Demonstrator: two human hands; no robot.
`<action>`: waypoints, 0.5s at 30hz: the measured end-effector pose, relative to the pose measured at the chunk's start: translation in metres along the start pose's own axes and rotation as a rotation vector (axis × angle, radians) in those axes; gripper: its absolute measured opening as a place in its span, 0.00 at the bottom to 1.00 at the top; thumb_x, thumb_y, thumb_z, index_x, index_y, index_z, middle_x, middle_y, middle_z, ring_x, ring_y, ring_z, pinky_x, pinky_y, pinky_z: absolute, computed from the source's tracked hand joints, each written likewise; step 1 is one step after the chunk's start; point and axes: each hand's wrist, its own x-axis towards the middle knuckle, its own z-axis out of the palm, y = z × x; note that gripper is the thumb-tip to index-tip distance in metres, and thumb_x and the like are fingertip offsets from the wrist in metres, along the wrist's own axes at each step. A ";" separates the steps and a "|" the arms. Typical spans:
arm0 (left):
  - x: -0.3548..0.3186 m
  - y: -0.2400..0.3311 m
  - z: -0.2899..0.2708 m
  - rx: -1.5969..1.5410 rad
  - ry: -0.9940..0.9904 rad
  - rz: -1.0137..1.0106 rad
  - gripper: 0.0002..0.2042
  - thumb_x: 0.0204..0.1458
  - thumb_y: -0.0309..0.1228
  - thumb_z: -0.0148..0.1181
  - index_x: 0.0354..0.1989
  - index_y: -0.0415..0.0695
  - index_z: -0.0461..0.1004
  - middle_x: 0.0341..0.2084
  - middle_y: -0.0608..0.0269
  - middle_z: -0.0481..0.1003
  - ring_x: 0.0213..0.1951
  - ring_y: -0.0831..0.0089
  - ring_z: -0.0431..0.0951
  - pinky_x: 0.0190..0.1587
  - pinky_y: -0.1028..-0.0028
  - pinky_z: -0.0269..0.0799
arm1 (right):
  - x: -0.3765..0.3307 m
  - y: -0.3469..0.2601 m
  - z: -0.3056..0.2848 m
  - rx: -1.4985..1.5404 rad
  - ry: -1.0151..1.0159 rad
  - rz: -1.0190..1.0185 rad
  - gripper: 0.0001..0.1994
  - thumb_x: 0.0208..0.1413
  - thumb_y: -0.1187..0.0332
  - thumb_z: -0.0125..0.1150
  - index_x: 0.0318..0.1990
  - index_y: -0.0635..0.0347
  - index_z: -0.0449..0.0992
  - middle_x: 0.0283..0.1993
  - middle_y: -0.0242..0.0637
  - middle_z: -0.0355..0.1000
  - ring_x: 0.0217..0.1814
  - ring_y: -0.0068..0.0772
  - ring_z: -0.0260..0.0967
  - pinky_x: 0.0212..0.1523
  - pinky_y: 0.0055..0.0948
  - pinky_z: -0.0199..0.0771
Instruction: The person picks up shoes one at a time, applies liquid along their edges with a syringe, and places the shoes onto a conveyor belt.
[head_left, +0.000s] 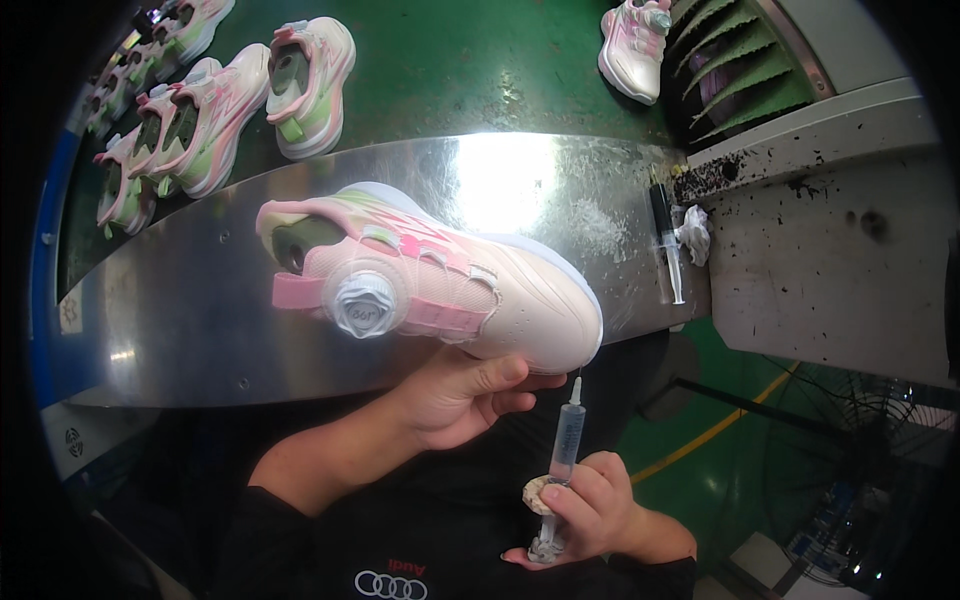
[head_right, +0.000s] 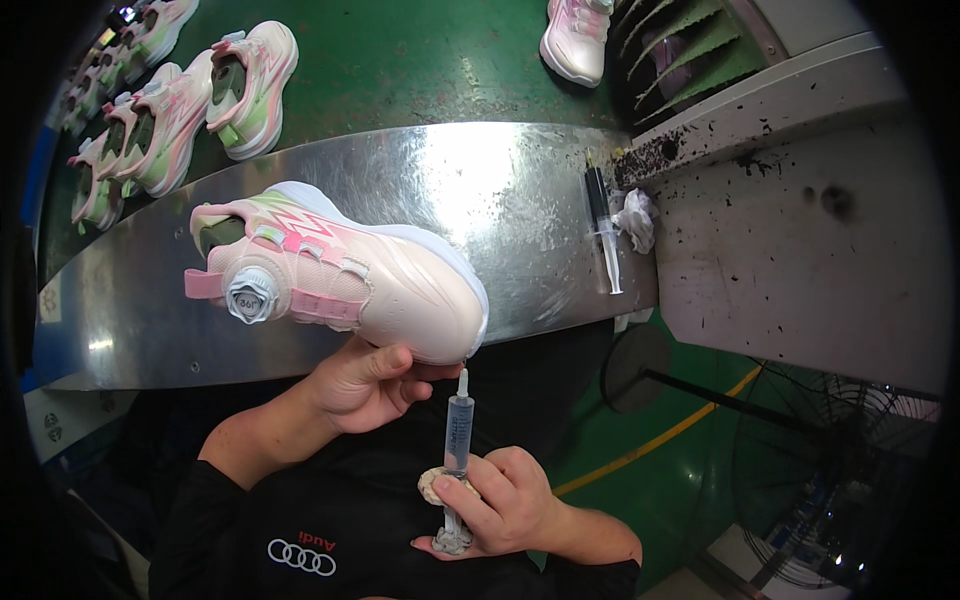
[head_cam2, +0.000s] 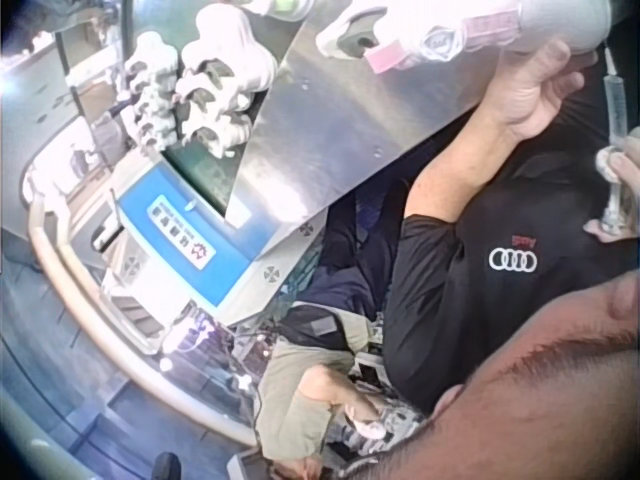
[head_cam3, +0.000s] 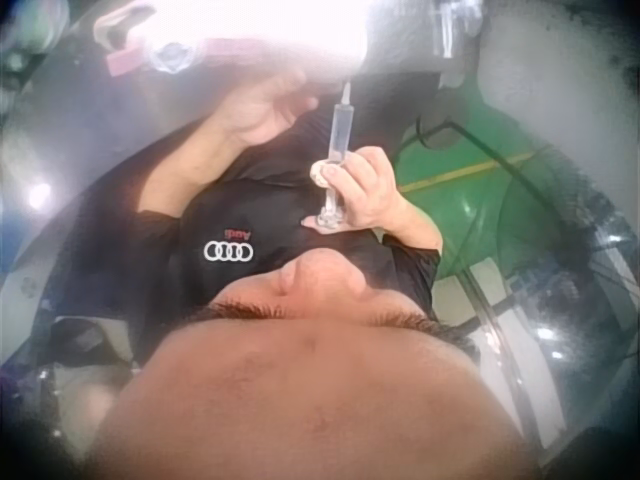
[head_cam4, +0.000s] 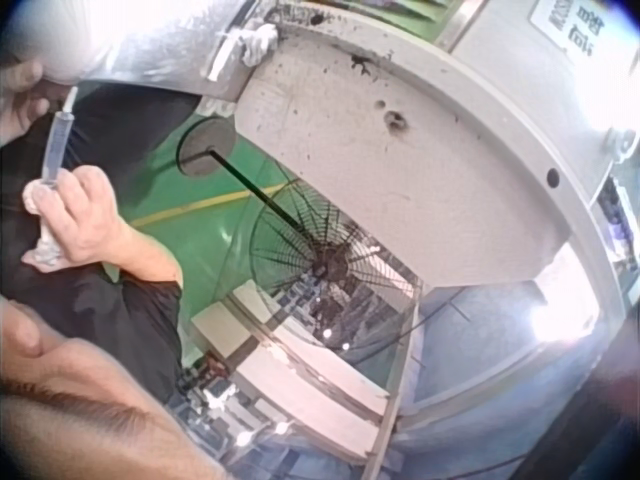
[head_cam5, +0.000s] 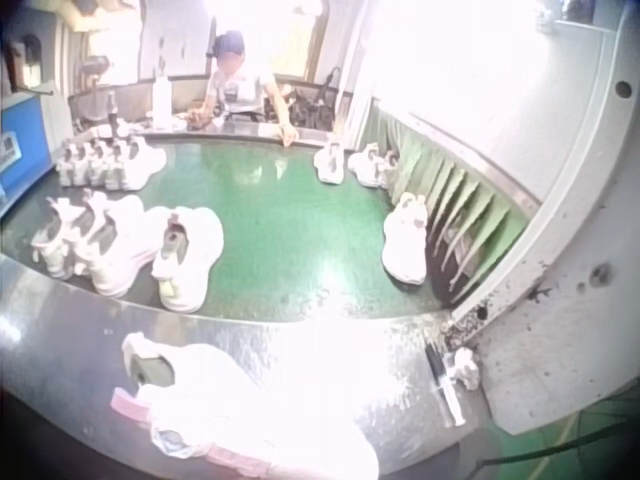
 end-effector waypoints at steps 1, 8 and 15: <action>0.000 0.000 0.000 0.007 0.005 0.000 0.19 0.50 0.27 0.60 0.51 0.42 0.67 0.45 0.58 0.73 0.47 0.69 0.74 0.40 0.79 0.76 | 0.000 0.000 0.000 0.001 0.002 -0.002 0.34 0.34 0.46 0.69 0.46 0.61 0.68 0.39 0.42 0.68 0.27 0.31 0.58 0.26 0.25 0.59; 0.003 -0.002 0.000 0.014 0.007 0.008 0.18 0.51 0.27 0.59 0.51 0.42 0.67 0.45 0.58 0.73 0.48 0.69 0.74 0.41 0.79 0.76 | -0.002 0.002 0.001 0.003 0.011 0.002 0.34 0.34 0.47 0.69 0.46 0.62 0.68 0.39 0.41 0.68 0.27 0.31 0.58 0.27 0.26 0.60; 0.004 -0.002 -0.002 0.013 -0.005 0.008 0.19 0.52 0.27 0.59 0.52 0.42 0.66 0.46 0.58 0.72 0.48 0.69 0.74 0.41 0.79 0.76 | -0.001 0.003 0.003 0.006 0.006 0.021 0.34 0.34 0.48 0.70 0.45 0.63 0.68 0.38 0.41 0.68 0.28 0.32 0.59 0.27 0.27 0.60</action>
